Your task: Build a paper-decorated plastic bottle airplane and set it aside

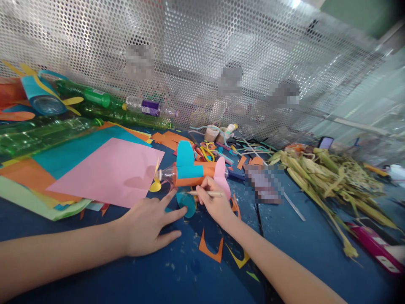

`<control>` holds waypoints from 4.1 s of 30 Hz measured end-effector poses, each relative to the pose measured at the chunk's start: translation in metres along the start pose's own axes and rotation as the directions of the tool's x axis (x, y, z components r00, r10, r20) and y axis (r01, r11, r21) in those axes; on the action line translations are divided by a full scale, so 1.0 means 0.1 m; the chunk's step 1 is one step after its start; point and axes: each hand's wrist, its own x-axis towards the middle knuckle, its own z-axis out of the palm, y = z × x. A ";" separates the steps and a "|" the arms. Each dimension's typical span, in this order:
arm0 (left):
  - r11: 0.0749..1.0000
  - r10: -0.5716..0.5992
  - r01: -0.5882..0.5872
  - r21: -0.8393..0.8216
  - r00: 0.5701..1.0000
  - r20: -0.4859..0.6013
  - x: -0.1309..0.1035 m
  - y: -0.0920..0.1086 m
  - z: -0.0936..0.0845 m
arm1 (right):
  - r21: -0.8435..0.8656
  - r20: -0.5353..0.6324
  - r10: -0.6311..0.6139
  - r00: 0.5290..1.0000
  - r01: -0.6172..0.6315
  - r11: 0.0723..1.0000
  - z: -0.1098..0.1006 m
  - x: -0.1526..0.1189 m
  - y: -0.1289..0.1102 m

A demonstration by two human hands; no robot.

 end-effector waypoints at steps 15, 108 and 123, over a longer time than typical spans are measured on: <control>1.000 0.024 -0.024 -0.013 1.000 -0.007 -0.01 -0.01 -0.03 | -0.003 -0.006 0.008 1.000 -0.008 1.000 0.00 0.00 -0.05; 0.998 0.041 -0.041 -0.053 0.999 0.003 -0.02 -0.04 -0.05 | -0.043 -0.023 -0.029 0.999 0.028 0.999 -0.01 0.00 0.07; 0.999 0.036 -0.035 -0.025 0.999 0.016 -0.01 -0.03 -0.05 | -0.035 -0.024 -0.010 1.000 0.009 0.999 -0.01 0.00 0.05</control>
